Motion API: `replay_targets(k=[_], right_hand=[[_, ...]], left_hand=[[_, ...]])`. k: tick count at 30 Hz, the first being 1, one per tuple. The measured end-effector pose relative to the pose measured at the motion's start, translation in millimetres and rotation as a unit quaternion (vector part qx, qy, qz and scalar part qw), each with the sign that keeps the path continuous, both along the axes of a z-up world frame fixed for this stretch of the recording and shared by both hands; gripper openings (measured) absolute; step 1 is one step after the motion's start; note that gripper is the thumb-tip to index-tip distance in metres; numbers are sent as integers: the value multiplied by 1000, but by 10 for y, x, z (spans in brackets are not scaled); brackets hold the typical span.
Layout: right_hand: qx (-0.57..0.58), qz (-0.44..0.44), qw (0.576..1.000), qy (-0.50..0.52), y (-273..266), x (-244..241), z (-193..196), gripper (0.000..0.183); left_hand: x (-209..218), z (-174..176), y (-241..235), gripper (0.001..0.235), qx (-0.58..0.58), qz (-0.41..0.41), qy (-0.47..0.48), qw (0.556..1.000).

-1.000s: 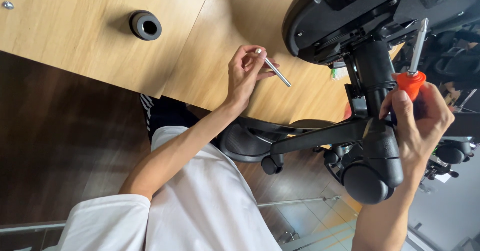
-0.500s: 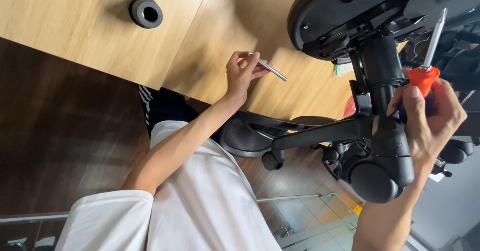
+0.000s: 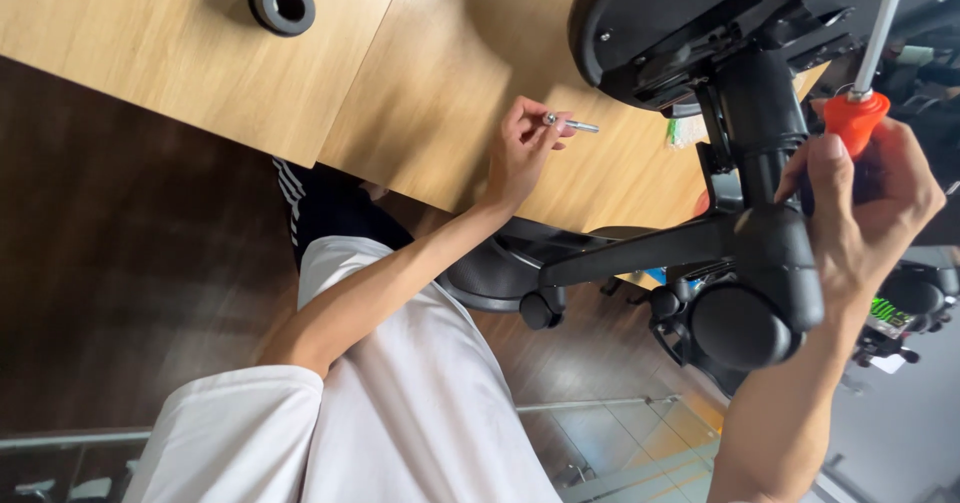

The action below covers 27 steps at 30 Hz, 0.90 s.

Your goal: The person assembles an office chair on a wooden table, using a screwdriver to drive screws that attach the seat and armrest assembly to the chair base. They hold the chair parts steady with one hand while screwing with the other, pick up screws and a hex key from the table, flip and reposition the chair, and continue driving screws into the seat mechanism.

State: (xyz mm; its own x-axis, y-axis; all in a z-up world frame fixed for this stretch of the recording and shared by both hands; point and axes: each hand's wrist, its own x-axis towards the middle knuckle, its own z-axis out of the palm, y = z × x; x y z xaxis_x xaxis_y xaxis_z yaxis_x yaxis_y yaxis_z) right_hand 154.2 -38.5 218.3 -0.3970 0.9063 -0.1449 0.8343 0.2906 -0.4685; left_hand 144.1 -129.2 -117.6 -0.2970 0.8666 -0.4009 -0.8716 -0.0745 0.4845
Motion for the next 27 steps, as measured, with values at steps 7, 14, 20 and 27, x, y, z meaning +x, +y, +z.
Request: replay_targets(k=[7,14,20,27], right_hand=[[129,-5,991,-22,-168,515,43,16],[155,-46,986,41,-452,1193,-27,16],[145,-76,975,152,-651,1223,-26,21],[188,-105,965,151,-793,1282,-52,33]], left_hand=[[-692,804,-11,16,41,-25,138,989],[-1375,1563,277,19,180,-9,277,944],[-1707,2426,432,24,279,-62,337,897],[-1650,3016,553,21,336,-48,498,798]])
